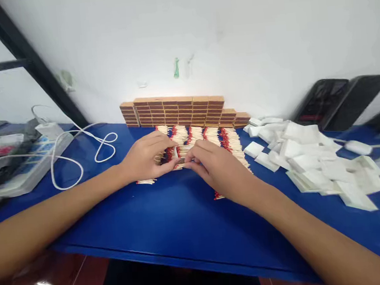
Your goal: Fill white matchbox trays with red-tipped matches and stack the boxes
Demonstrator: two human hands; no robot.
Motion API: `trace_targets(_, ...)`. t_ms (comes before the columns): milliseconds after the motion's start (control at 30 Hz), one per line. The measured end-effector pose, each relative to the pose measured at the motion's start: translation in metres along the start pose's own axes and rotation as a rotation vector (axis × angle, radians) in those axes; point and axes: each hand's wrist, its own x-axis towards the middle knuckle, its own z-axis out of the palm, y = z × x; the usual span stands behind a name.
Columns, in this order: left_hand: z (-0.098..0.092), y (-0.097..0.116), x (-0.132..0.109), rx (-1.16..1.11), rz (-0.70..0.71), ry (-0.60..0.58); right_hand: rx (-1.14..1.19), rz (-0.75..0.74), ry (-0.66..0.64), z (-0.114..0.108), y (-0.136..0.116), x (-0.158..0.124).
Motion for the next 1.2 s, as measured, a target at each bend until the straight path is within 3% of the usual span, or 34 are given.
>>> trace_targets(400,-0.003,0.001,0.001,-0.038,-0.012,-0.019,-0.110,0.129,0.185,-0.014,0.008,0.007)
trace_targets(767,-0.002,0.006,0.001,-0.099,-0.004,0.080,-0.026,0.102,0.115,-0.004,0.003,0.005)
trace_targets(1200,-0.003,0.008,0.002,-0.150,-0.009,0.074,-0.029,0.070,0.137,-0.008,0.008,0.006)
